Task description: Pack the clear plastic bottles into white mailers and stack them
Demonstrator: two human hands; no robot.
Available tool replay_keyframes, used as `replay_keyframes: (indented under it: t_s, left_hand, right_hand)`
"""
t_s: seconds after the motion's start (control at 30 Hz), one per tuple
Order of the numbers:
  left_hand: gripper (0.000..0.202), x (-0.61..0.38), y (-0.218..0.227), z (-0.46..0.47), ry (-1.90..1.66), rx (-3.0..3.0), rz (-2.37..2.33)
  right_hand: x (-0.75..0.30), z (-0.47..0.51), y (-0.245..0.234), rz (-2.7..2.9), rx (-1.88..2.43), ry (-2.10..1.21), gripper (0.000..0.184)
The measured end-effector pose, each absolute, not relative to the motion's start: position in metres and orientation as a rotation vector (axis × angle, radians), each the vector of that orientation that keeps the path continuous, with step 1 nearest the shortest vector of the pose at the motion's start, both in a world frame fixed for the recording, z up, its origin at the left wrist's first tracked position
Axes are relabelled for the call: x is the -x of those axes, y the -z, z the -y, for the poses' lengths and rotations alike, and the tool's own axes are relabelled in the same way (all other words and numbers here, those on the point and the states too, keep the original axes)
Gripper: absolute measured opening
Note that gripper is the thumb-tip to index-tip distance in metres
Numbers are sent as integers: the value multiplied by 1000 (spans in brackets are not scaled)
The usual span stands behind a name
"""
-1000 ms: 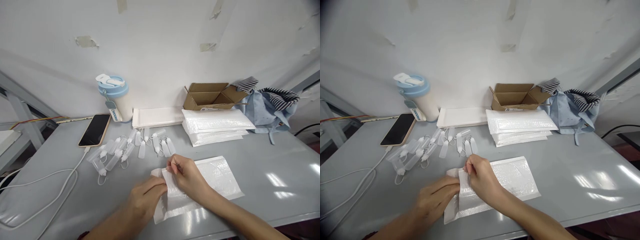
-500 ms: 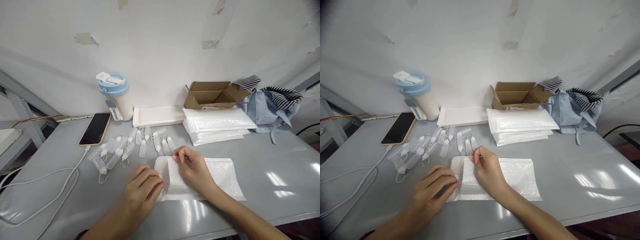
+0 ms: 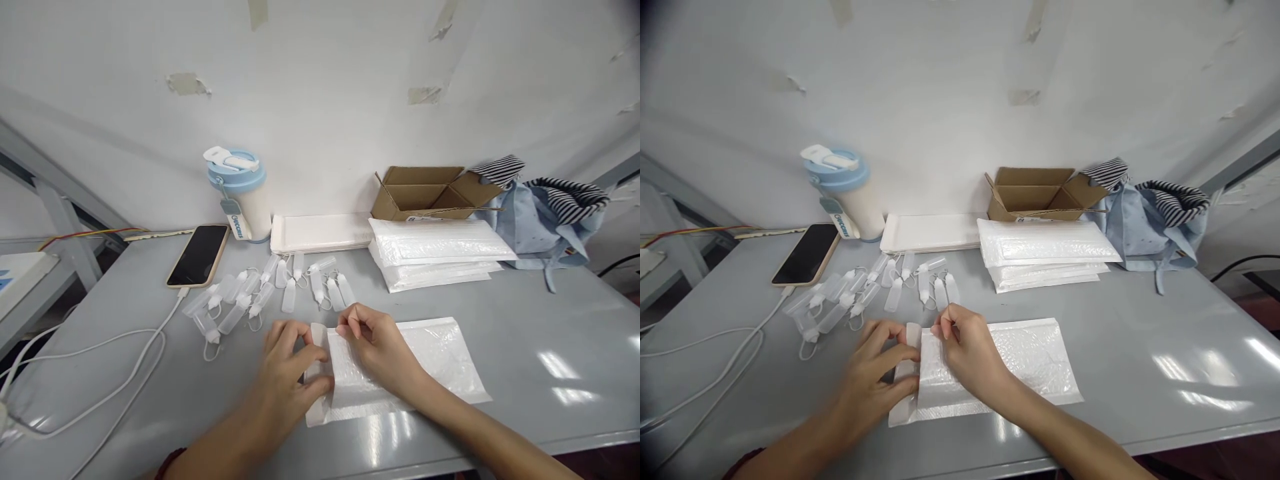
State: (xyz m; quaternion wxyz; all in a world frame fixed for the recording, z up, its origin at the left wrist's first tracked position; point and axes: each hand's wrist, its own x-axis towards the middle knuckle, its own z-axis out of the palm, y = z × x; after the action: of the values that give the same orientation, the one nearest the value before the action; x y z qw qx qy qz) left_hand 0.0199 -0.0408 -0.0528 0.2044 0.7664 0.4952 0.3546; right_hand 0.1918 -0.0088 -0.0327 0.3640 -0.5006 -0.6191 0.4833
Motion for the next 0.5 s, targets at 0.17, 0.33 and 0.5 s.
replay_keyframes:
  t_s: [0.17,0.33,0.5]
  left_hand:
    - [16,-21,51,43,-1079,-2220,-1275]
    - [25,-19,45,43,-992,-2424,-854]
    - [27,-21,47,43,-895,-2417,-822]
  right_hand:
    - [-188,11,31,1577,1274,-1296,27]
    - [-187,12,30,1541,1269,-1331,27]
    - [-189,12,32,1570,1266,-1320,27]
